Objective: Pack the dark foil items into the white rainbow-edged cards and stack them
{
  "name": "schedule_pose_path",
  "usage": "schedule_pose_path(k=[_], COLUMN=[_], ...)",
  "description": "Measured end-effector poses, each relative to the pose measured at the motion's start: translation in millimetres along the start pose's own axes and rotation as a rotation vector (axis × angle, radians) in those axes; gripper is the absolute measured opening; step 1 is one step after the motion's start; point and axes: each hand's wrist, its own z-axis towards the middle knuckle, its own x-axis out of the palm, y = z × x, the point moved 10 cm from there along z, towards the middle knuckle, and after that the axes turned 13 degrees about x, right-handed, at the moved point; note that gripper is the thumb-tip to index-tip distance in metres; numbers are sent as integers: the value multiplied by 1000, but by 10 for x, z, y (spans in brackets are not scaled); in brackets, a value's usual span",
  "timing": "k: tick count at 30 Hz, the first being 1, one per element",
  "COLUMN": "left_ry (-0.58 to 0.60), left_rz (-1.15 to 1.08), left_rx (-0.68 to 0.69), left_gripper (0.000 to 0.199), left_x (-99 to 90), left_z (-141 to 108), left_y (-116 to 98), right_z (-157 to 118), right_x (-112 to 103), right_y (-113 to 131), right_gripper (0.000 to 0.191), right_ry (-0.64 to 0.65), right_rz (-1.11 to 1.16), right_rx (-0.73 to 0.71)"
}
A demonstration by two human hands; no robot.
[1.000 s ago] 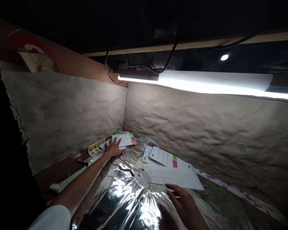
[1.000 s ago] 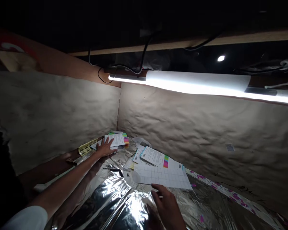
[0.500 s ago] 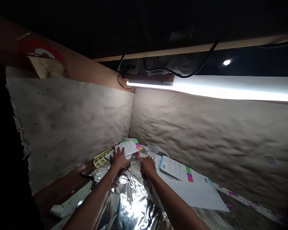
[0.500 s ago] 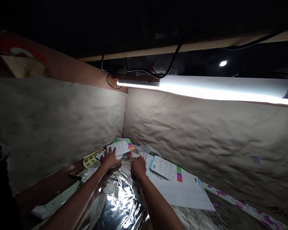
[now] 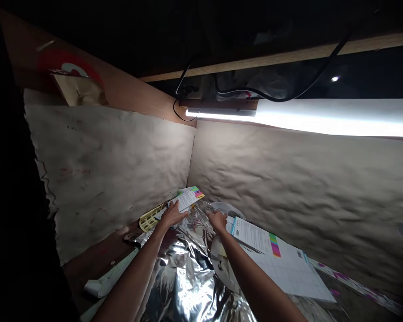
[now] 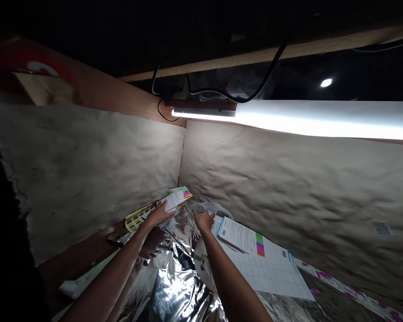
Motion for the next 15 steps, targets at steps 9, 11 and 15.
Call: schedule_pose_path(k=[9,11,15], left_ry=[30,43,43], left_rz=[41,71,135], left_rx=[-41,-48,-67], left_gripper=[104,103,105], left_x=[85,115,144], left_z=[-65,-84,-138], left_y=[-38,-60,-102], right_z=[276,293,297], right_x=[-171,-191,-244], right_y=[140,210,268], right_gripper=[33,31,30], right_ry=[9,7,-14], right_rz=[44,30,0], right_rx=[-16,-43,-88])
